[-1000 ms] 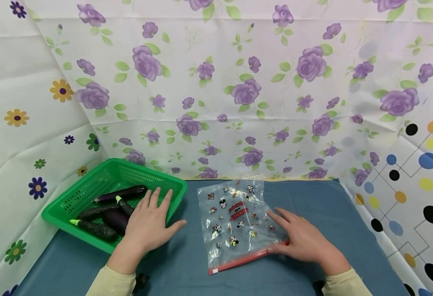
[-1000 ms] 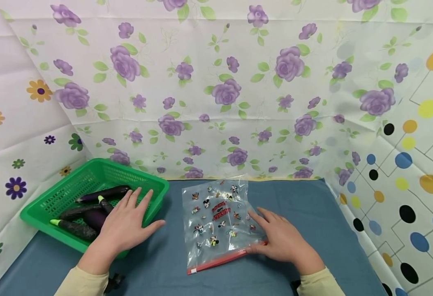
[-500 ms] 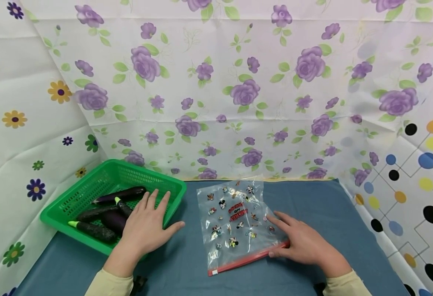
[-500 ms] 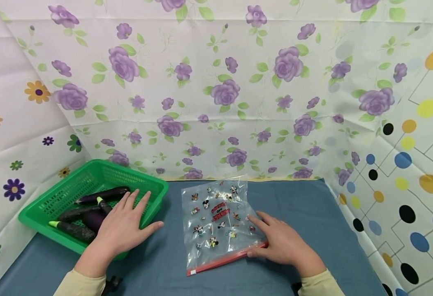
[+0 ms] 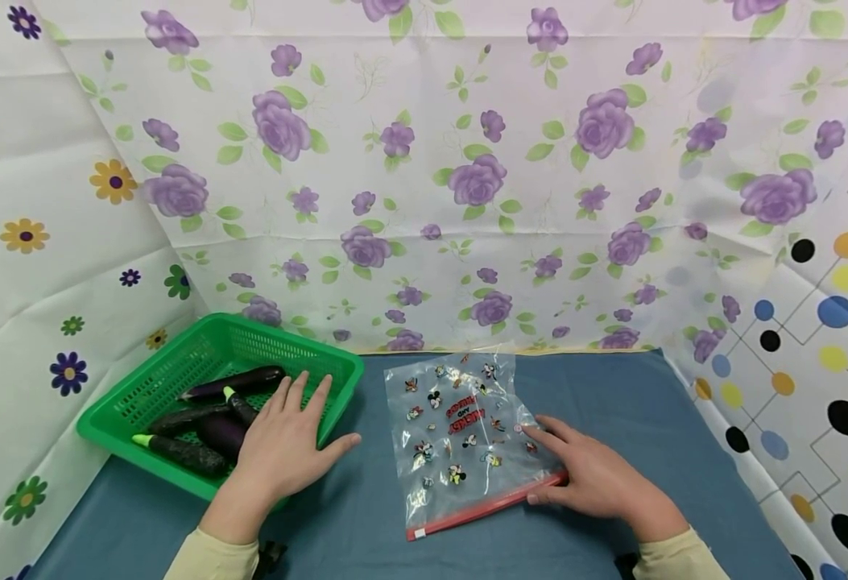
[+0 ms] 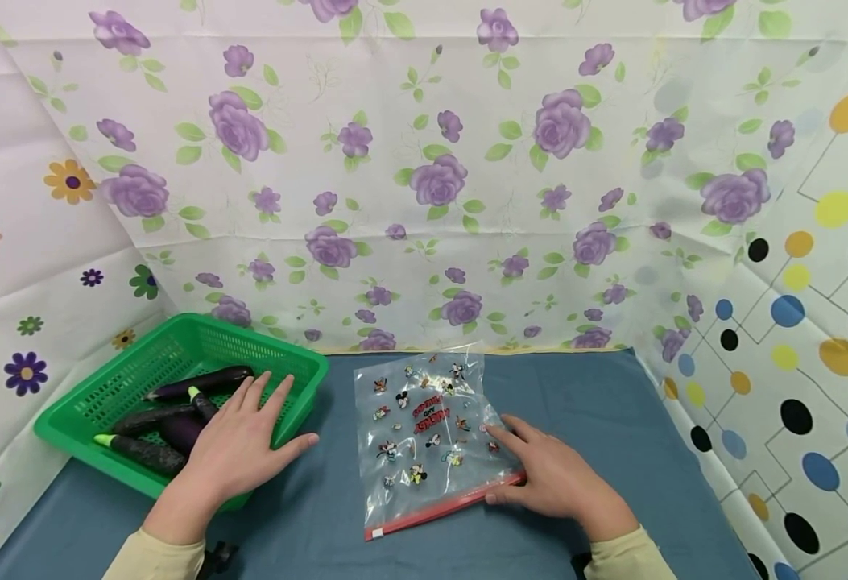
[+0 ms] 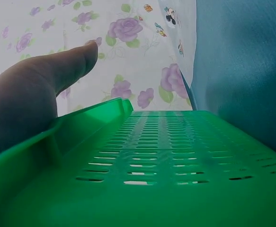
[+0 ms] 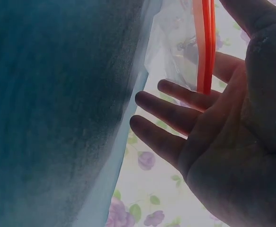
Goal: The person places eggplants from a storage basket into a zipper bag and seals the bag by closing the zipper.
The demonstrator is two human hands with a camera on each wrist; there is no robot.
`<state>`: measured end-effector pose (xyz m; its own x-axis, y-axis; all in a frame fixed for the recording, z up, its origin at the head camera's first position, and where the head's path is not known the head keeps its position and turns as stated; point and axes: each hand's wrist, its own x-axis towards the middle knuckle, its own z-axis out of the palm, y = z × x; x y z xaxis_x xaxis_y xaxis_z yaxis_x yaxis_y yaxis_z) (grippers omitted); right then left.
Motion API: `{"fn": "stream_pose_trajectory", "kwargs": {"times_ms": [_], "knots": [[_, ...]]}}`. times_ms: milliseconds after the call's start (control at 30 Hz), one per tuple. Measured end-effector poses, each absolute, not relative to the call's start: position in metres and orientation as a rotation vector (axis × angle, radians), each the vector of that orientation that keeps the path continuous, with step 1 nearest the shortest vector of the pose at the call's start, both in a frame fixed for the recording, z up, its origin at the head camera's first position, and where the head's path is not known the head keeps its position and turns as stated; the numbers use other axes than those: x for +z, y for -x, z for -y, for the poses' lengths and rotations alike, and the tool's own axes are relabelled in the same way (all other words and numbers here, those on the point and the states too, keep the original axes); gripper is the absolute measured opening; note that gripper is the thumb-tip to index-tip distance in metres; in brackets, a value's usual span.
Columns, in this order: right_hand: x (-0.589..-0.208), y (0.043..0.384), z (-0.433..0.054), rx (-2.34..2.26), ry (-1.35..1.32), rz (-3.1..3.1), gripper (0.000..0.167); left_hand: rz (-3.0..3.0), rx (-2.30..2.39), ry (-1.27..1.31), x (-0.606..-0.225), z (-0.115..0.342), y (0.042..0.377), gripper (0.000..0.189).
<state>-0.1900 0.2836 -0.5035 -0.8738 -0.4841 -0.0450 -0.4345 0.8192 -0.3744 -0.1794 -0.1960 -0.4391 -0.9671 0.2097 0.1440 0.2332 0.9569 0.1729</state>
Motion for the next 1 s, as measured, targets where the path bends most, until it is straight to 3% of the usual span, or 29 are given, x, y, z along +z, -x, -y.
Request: {"fn": "stream_pose_trajectory", "kwargs": {"times_ms": [1000], "knots": [[-0.506,0.19,-0.285,-0.567,0.705,-2.835,0.105,3.069,-0.204,0.334,-0.422,0.223,0.186,0.109]]}}
